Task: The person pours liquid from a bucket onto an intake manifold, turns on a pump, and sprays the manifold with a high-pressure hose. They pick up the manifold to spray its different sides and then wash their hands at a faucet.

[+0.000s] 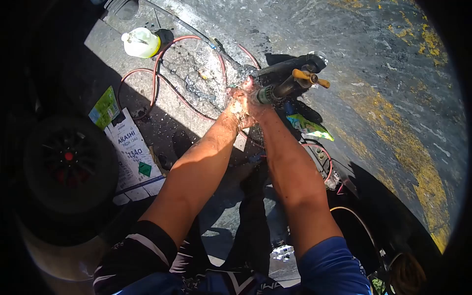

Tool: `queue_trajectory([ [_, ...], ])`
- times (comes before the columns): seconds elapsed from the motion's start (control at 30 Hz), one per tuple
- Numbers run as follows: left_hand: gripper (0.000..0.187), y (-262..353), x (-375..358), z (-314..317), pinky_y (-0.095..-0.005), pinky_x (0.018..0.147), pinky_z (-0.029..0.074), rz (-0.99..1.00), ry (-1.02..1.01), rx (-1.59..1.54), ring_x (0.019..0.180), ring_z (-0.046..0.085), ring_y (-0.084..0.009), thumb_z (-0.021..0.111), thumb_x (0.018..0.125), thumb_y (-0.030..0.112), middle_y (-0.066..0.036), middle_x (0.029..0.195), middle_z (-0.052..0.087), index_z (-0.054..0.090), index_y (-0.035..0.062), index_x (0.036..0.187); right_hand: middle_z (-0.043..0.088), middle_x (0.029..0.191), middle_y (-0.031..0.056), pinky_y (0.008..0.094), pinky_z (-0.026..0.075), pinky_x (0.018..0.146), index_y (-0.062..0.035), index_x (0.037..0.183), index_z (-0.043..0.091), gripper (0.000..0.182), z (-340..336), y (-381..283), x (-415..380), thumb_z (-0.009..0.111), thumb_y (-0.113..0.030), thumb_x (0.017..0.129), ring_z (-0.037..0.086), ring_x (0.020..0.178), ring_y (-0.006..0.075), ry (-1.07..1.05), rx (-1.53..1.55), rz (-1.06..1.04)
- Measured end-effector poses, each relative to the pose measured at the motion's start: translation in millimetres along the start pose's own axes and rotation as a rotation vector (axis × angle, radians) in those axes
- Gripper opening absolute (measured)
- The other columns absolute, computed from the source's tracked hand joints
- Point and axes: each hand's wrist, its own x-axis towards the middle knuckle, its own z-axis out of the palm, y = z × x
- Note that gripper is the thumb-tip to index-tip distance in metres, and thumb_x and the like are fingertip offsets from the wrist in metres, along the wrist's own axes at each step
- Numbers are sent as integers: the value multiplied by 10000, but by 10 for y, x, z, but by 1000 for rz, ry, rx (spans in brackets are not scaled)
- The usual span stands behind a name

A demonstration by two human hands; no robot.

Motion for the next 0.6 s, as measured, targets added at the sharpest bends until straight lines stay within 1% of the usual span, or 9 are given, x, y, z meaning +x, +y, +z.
queue_trajectory([
  [0.03, 544, -128, 219, -213, -466, 822, 526, 174, -28, 202, 949, 634, -325, 504, 951, 541, -163, 1088, 663, 582, 74, 1218, 615, 1257, 199, 427, 448, 990, -47, 1444, 427, 669, 58, 111, 77, 596, -388, 894, 576, 1158, 366, 63, 115, 64],
  [0.1, 498, -449, 645, -623, -444, 805, 536, 476, -55, 553, 968, 638, -303, 456, 982, 484, -157, 1100, 665, 572, 81, 1250, 608, 1254, 186, 422, 437, 1003, -71, 1470, 400, 651, -29, -305, 74, 552, -399, 929, 567, 1164, 332, 271, 195, 242],
  [0.17, 404, -218, 194, -310, -455, 784, 527, 347, 12, 88, 957, 632, -323, 518, 971, 368, -177, 1111, 651, 577, 67, 1234, 583, 1270, 167, 402, 413, 1043, -62, 1487, 365, 620, -120, -985, -76, 478, -421, 995, 544, 1183, 284, 234, 130, 563],
  [0.23, 326, -164, 41, -219, -455, 769, 520, 328, 19, 5, 924, 627, -327, 550, 967, 294, -178, 1077, 651, 599, 57, 1185, 584, 1257, 154, 415, 416, 1035, -66, 1480, 373, 614, -204, -878, -99, 485, -438, 1004, 547, 1155, 274, 96, 517, 663],
  [0.27, 293, -185, -2, -234, -451, 765, 517, 371, 2, 152, 896, 625, -321, 551, 969, 278, -169, 1038, 658, 617, 53, 1144, 596, 1237, 150, 437, 432, 1006, -76, 1464, 399, 622, -181, -332, -180, 528, -444, 980, 562, 1117, 287, -38, 935, 584],
  [0.33, 243, -206, -36, -340, -442, 756, 513, 460, -16, 446, 840, 621, -308, 552, 973, 246, -152, 959, 673, 655, 46, 1063, 595, 1247, 142, 424, 444, 998, -72, 1445, 420, 583, -84, -602, -201, 534, -404, 980, 568, 1121, 274, 163, 747, 618],
  [0.37, 254, -195, -92, -313, -441, 770, 514, 527, 1, 640, 861, 624, -316, 565, 954, 244, -160, 976, 671, 648, 45, 1089, 594, 1251, 138, 417, 449, 994, -70, 1436, 431, 564, -41, -668, -219, 538, -384, 980, 571, 1123, 267, 231, 672, 625],
  [0.53, 407, 210, -360, 29, -435, 844, 521, 864, 60, 1635, 969, 638, -357, 632, 862, 231, -200, 1066, 662, 614, 41, 1221, 590, 1275, 119, 385, 478, 975, -60, 1388, 485, 471, -271, -742, -159, 553, -285, 980, 587, 1134, 233, 214, 981, 500],
  [0.6, 357, 152, -314, 128, -434, 837, 517, 823, 192, 1444, 960, 632, -335, 603, 889, 259, -179, 1047, 655, 607, 49, 1177, 588, 1284, 111, 371, 489, 968, -56, 1368, 507, 435, -318, -1192, -204, 559, -245, 980, 594, 1139, 219, 391, 902, 494],
])
